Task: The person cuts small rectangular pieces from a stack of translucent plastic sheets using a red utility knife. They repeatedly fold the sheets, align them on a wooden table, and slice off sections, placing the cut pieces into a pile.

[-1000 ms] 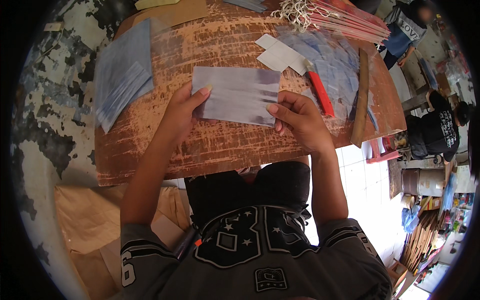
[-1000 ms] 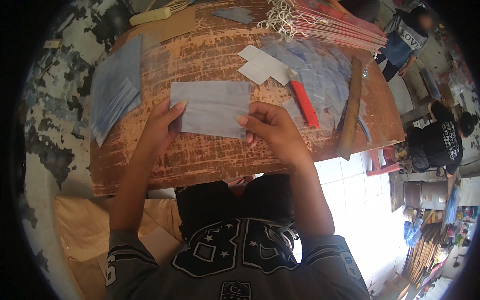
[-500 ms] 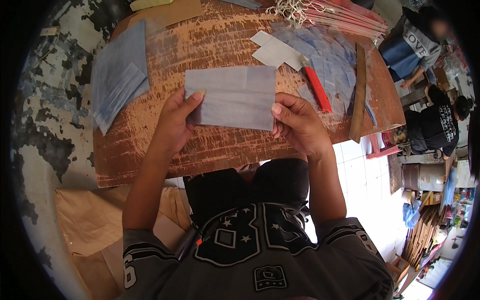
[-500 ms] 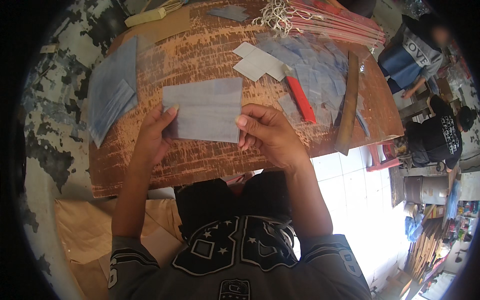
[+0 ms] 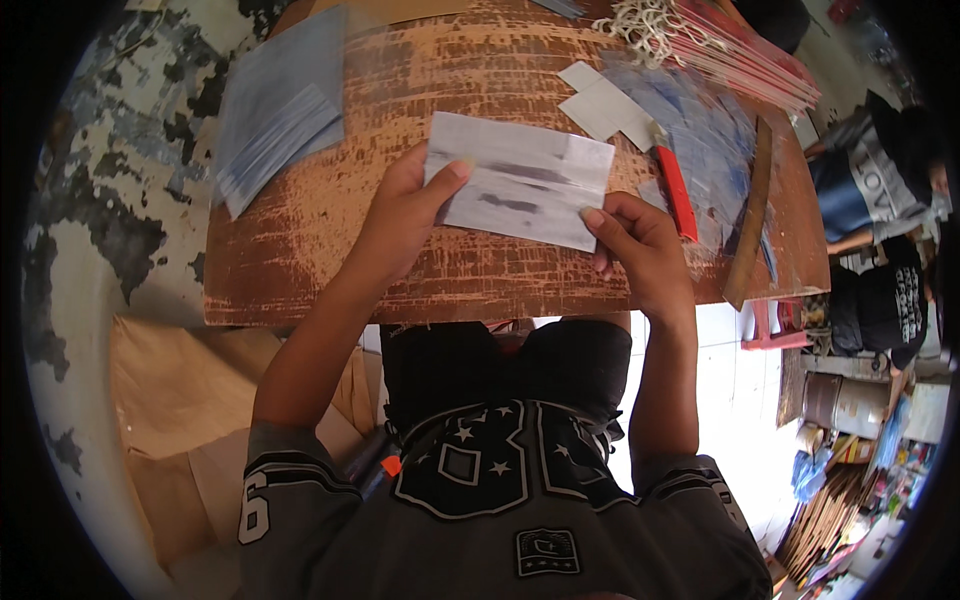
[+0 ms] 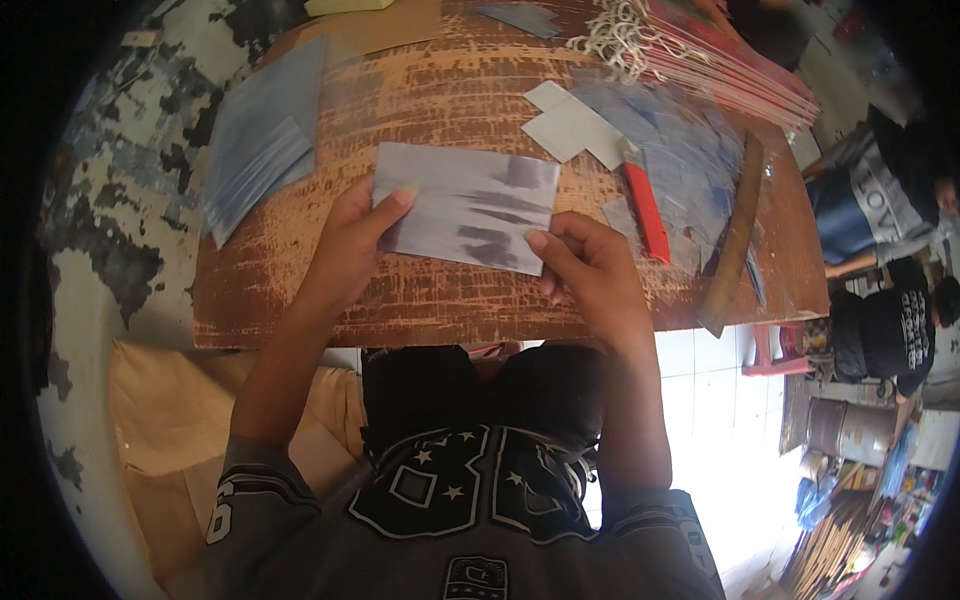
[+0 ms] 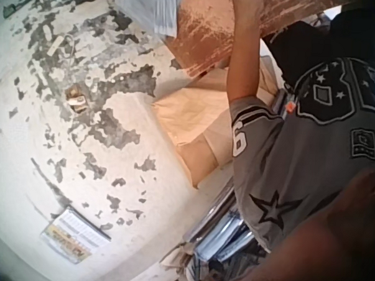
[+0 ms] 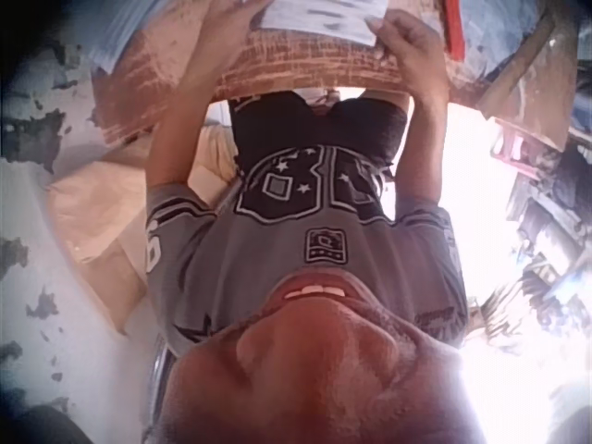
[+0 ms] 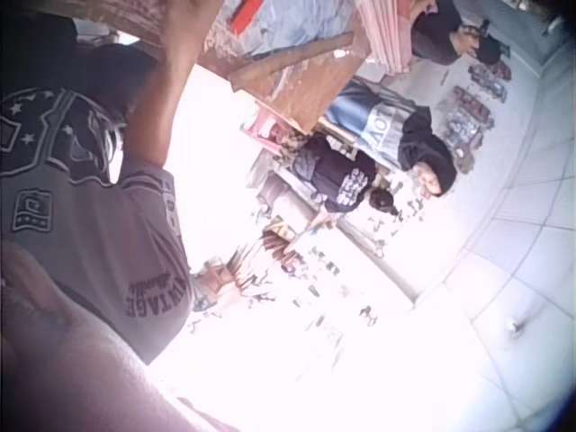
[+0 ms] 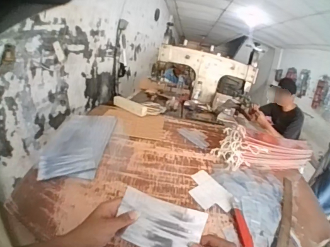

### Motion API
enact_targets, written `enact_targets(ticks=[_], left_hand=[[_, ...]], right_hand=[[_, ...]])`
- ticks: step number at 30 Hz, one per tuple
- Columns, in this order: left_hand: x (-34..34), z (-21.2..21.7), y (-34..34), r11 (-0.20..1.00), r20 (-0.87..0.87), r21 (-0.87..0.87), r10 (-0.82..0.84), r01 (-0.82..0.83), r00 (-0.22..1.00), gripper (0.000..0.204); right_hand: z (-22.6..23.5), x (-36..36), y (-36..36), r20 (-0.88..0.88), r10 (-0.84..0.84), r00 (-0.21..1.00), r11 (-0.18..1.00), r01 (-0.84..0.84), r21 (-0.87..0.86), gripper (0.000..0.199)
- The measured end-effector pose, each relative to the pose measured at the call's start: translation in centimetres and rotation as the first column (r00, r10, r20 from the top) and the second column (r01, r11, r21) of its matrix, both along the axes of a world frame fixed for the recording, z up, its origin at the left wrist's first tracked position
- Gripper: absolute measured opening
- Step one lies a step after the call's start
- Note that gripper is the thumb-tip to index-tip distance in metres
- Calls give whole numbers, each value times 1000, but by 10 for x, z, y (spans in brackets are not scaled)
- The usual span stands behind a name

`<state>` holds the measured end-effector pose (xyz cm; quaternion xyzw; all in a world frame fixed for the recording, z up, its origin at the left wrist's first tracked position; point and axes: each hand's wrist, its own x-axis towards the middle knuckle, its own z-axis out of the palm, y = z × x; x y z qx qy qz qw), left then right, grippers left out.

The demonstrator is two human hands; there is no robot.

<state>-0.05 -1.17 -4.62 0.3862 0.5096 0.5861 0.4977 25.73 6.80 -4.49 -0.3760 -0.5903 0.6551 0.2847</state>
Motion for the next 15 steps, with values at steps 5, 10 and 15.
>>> enact_targets(ticks=[5, 10, 15], left_hand=[[0, -2, 2, 999, 73, 37, -17, 14, 997, 37], [-8, 4, 3, 999, 138, -20, 45, -43, 989, 40], [-31, 11, 19, 997, -171, -63, 37, -48, 985, 36]], right_hand=[[-8, 2, 2, -27, -41, 999, 999, 40, -32, 19], [-15, -11, -9, -118, -80, 990, 997, 79, -8, 17], [-20, -26, -23, -197, -116, 974, 993, 113, -25, 18]])
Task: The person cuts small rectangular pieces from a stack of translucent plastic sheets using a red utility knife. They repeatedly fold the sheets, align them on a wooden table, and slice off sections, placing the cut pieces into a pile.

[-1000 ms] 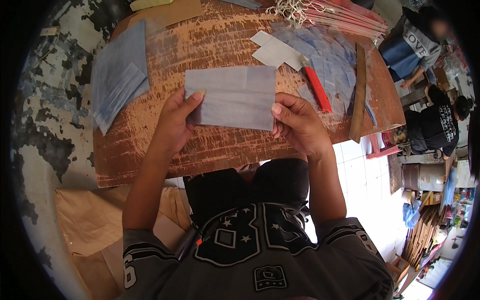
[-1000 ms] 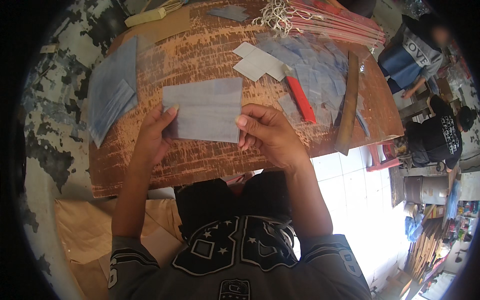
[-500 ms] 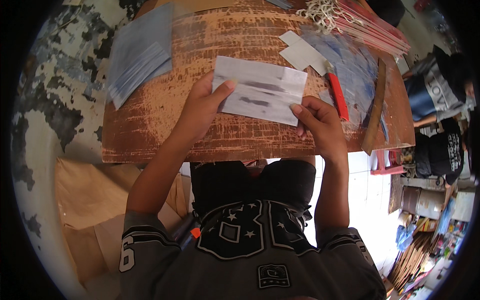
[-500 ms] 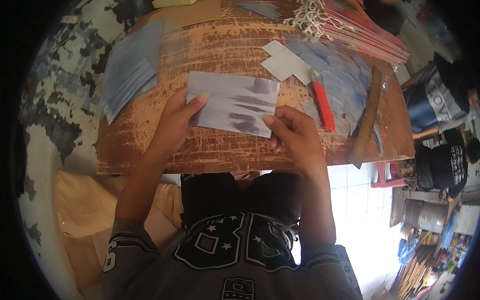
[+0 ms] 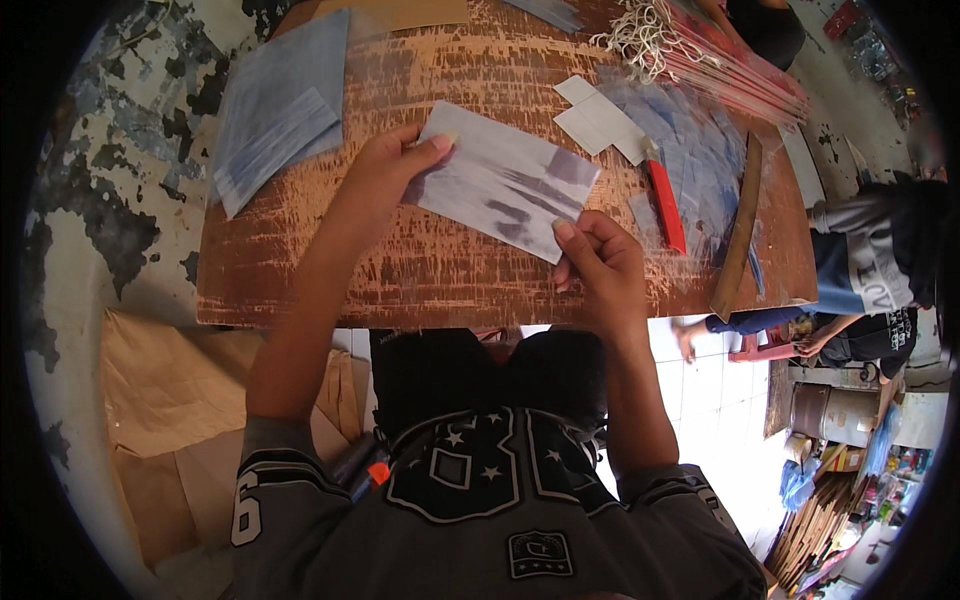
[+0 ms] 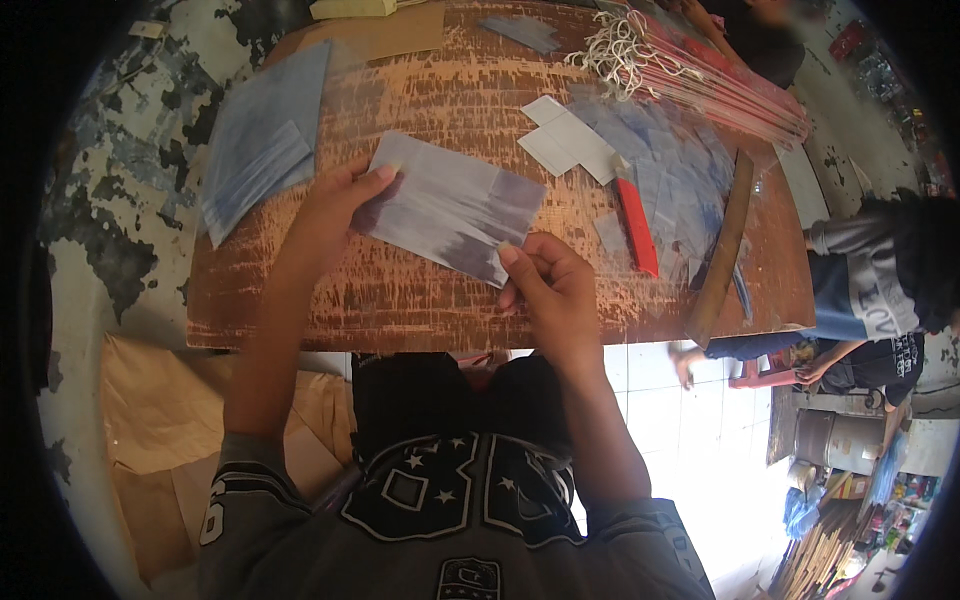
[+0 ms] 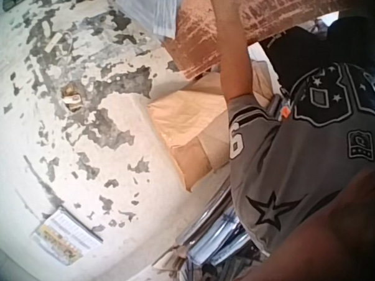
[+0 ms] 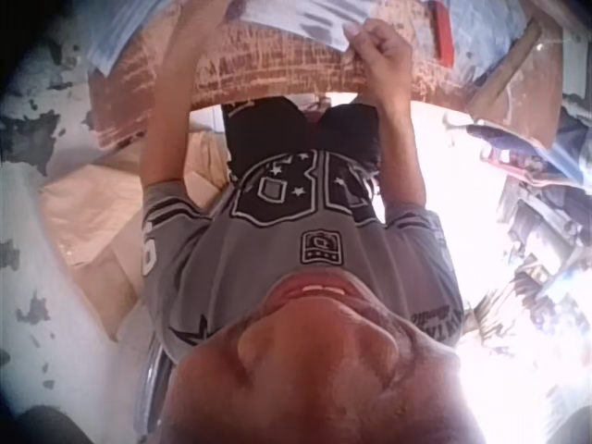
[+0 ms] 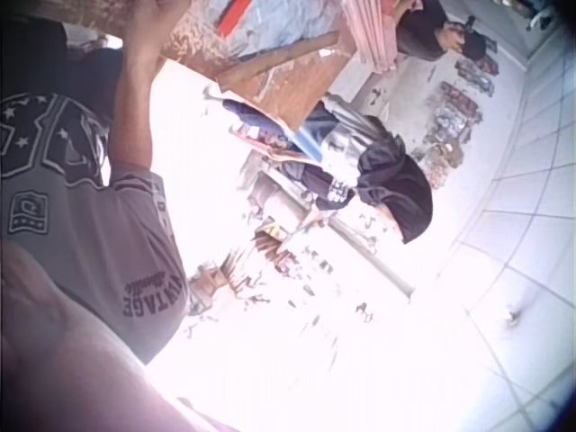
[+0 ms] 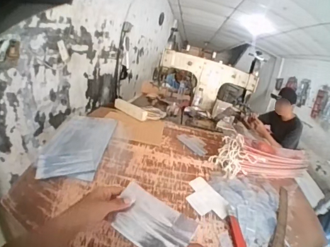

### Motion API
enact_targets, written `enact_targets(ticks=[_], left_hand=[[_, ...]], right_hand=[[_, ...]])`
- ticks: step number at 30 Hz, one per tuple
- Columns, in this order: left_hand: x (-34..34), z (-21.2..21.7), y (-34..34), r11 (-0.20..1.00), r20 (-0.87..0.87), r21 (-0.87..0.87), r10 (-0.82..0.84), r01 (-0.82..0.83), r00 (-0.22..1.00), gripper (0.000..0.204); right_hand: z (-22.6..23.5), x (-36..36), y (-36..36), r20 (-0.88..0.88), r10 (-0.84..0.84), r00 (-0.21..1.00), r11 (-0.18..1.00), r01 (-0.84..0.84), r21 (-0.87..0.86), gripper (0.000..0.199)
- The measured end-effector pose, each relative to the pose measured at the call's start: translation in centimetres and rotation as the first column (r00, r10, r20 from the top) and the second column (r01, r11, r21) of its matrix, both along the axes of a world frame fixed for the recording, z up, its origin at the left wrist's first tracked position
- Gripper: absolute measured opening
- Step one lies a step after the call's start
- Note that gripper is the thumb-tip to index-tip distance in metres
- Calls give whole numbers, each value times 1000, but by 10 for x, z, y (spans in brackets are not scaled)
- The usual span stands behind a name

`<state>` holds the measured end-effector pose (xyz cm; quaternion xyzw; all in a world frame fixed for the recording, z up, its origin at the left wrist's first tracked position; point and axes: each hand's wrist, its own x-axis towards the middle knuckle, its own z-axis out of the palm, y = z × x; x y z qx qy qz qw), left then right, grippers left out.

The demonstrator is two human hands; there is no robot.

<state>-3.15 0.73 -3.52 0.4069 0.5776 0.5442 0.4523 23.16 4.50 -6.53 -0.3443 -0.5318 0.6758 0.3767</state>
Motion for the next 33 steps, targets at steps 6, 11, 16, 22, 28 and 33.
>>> enact_targets(ticks=[6, 11, 16, 22, 28, 33], left_hand=[[-29, -3, 35, 981, -378, -184, -131, 64, 917, 36], [-33, -21, 46, 984, -464, -45, -176, 175, 868, 39], [-44, -32, 42, 984, -533, -7, -152, 175, 833, 38], [-42, -40, 38, 956, -776, 7, -180, 294, 604, 37], [-43, -47, 36, 964, -849, 27, -118, 265, 515, 34], [-46, -56, 35, 959, -863, 83, -66, 270, 501, 33]], right_hand=[[-12, -15, -11, 32, 62, 998, 996, -59, -70, 19], [-7, -11, -8, 84, 178, 980, 975, -164, -152, 19], [-6, 34, 33, 441, -103, 892, 956, -33, 291, 13], [12, 73, 87, 556, -697, 452, 522, -212, 826, 31], [2, 69, 97, 645, -657, 390, 597, -253, 761, 33], [4, 73, 90, 522, -686, 506, 541, -125, 832, 29]])
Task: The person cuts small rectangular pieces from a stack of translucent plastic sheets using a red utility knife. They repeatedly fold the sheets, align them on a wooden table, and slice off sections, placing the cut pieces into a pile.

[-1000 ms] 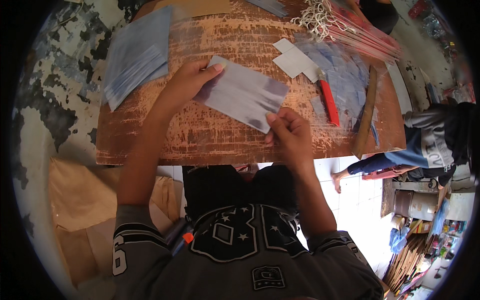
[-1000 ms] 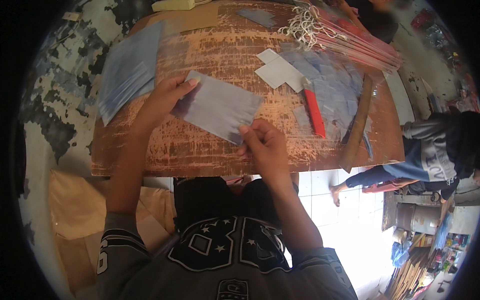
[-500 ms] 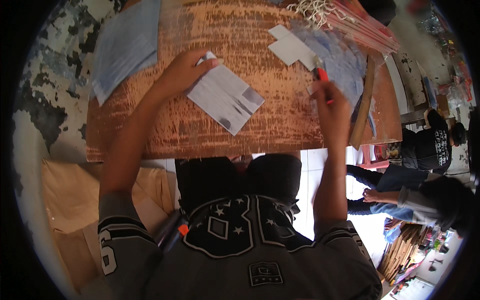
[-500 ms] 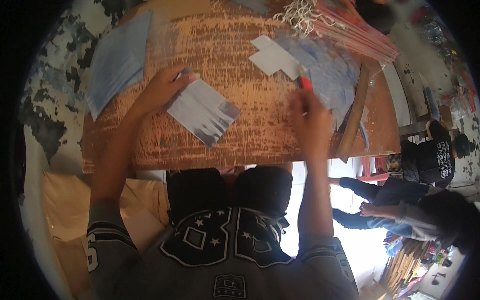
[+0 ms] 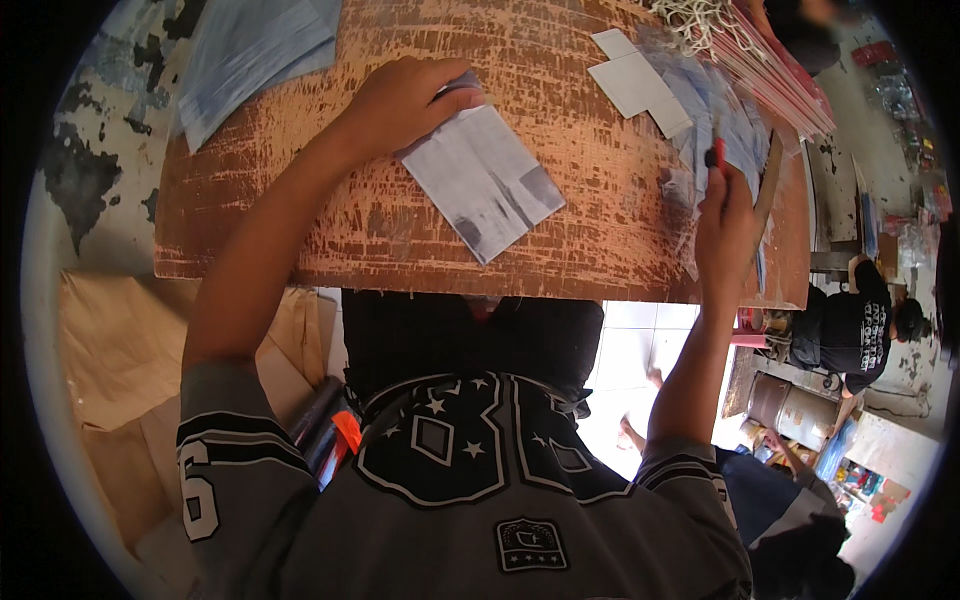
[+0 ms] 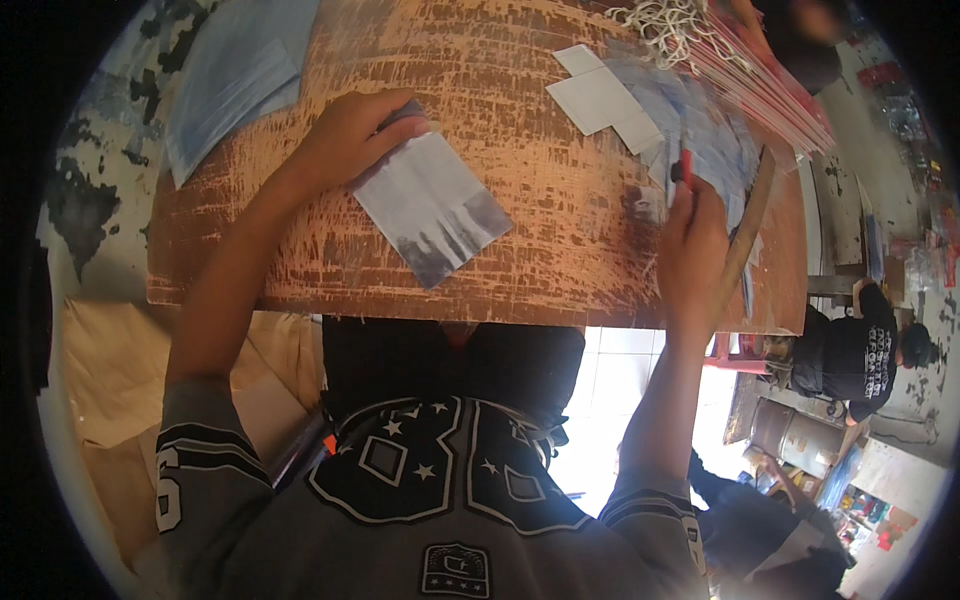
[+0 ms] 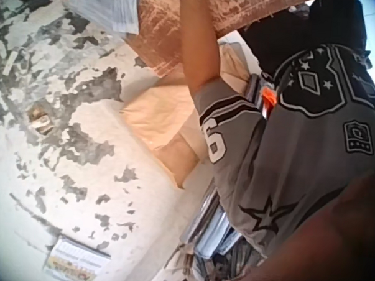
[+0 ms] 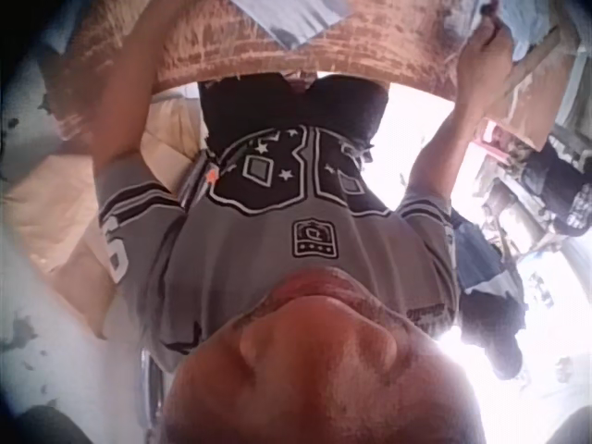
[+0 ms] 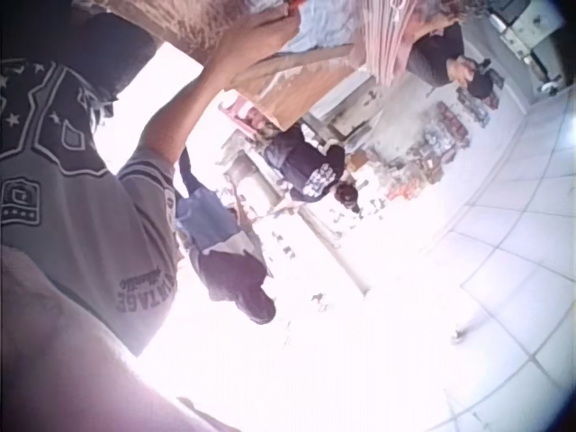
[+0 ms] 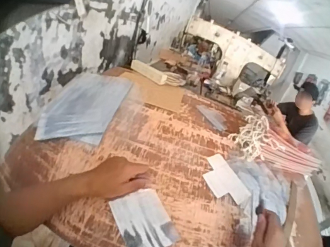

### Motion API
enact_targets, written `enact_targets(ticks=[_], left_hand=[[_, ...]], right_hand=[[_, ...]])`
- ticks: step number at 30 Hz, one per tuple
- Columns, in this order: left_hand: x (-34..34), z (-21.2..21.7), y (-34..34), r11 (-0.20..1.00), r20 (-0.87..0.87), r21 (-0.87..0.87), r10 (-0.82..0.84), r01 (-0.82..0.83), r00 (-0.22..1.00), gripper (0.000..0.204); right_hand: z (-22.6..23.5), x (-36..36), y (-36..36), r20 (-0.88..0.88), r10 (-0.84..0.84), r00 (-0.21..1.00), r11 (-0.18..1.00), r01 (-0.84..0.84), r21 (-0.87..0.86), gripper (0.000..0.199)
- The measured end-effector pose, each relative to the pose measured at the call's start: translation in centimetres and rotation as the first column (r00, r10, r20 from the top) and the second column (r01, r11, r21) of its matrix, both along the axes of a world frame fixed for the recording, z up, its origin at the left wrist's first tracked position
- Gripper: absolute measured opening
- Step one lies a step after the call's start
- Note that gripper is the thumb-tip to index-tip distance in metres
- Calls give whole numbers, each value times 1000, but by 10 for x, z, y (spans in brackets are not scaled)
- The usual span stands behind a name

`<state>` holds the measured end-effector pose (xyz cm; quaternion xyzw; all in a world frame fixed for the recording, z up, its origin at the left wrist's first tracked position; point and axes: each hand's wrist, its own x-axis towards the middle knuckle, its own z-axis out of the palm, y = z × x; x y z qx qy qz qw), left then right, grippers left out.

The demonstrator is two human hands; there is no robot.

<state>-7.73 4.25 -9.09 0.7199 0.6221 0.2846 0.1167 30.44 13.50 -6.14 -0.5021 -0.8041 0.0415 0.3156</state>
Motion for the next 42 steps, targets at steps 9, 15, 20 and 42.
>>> enact_targets(ticks=[9, 15, 20, 42], left_hand=[[2, -2, 4, 999, -94, 42, -9, 13, 995, 33], [0, -3, 5, 1000, -82, 23, -6, 8, 997, 32], [1, -4, 6, 999, -68, 48, -8, 11, 998, 31], [5, 3, 2, 999, -9, 24, -20, 20, 1000, 31]], right_hand=[[16, -40, -110, -86, 446, 891, 803, -441, -401, 45], [22, -57, -126, 83, 510, 856, 709, -364, -604, 60], [23, -64, -125, 115, 529, 841, 705, -360, -611, 61], [31, -69, -126, 224, 557, 800, 716, -326, -618, 73]])
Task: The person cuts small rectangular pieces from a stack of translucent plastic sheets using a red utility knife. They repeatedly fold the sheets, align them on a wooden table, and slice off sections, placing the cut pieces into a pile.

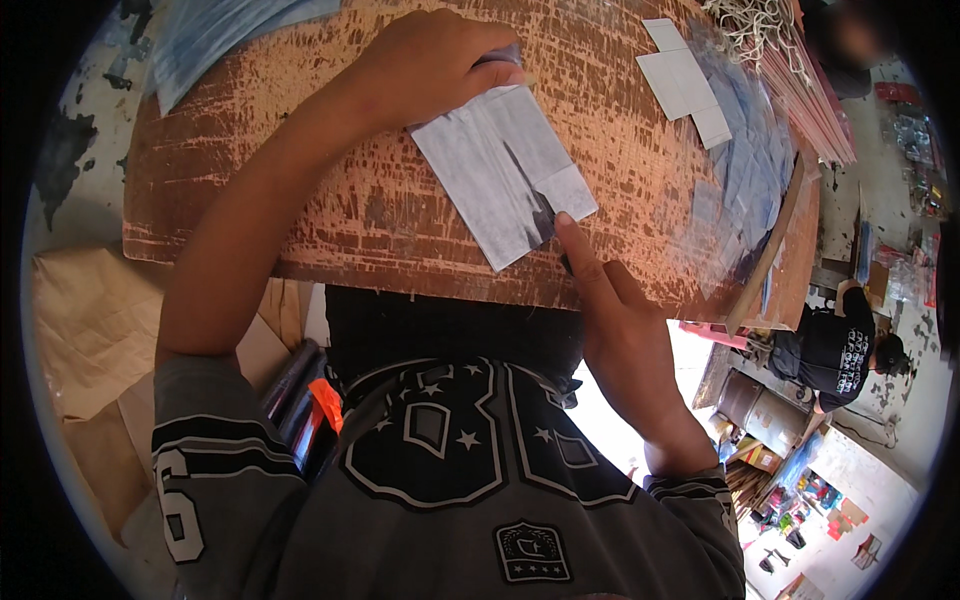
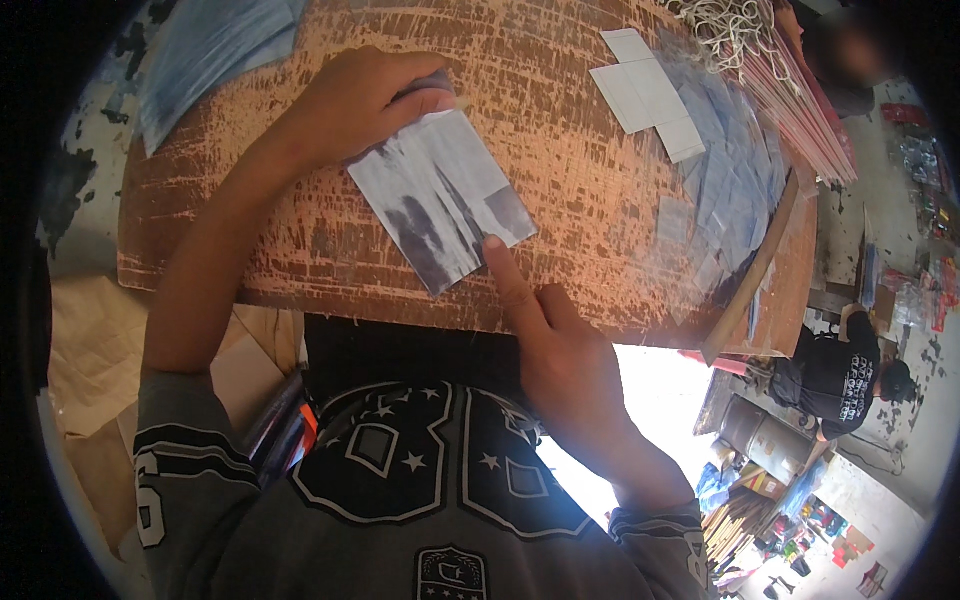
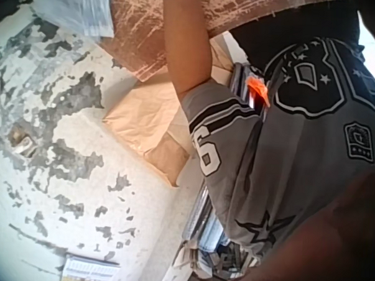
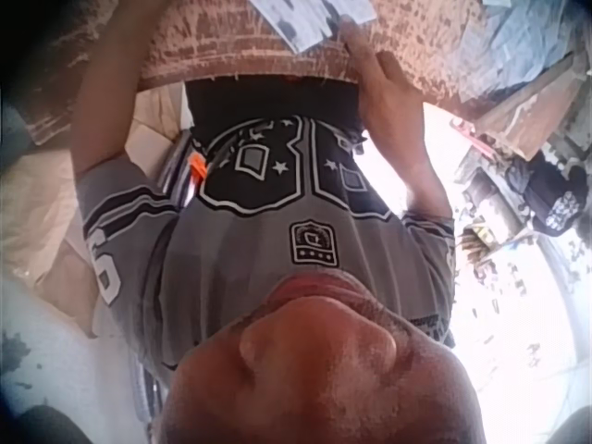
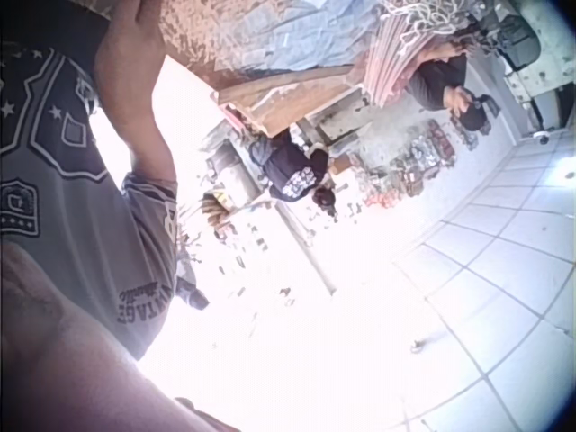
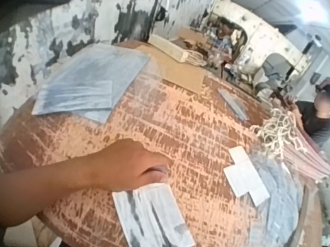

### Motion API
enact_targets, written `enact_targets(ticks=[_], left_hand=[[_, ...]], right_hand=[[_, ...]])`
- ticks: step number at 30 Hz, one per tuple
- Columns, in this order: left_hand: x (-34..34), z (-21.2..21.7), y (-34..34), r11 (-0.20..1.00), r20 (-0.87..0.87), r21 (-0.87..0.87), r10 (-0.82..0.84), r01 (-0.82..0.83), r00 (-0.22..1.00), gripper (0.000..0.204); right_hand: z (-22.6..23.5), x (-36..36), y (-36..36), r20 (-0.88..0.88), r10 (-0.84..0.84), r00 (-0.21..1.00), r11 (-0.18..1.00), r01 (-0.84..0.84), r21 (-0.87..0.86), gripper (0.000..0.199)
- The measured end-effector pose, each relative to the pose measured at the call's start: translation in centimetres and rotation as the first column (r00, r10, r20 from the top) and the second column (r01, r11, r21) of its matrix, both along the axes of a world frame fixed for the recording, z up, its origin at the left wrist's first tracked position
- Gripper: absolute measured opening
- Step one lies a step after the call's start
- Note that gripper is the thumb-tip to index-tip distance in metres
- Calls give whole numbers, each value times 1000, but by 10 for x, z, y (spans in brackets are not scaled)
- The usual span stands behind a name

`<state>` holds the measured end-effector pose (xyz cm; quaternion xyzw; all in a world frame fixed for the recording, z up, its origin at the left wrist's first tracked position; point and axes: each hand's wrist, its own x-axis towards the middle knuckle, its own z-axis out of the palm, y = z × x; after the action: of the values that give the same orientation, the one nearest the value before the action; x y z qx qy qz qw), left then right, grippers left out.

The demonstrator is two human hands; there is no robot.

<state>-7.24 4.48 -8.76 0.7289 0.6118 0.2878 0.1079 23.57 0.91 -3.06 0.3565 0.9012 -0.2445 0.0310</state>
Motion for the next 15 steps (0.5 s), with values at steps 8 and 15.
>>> enact_targets(ticks=[8, 15], left_hand=[[-3, -4, 0, 1000, -13, 26, -5, 6, 1000, 31], [-1, -2, 0, 1000, 6, 29, -12, 12, 1000, 31]], right_hand=[[-3, 0, 1, -52, -14, 999, 999, 16, 35, 72], [-3, 1, 1, -26, 4, 1000, 1000, -4, 16, 69]])
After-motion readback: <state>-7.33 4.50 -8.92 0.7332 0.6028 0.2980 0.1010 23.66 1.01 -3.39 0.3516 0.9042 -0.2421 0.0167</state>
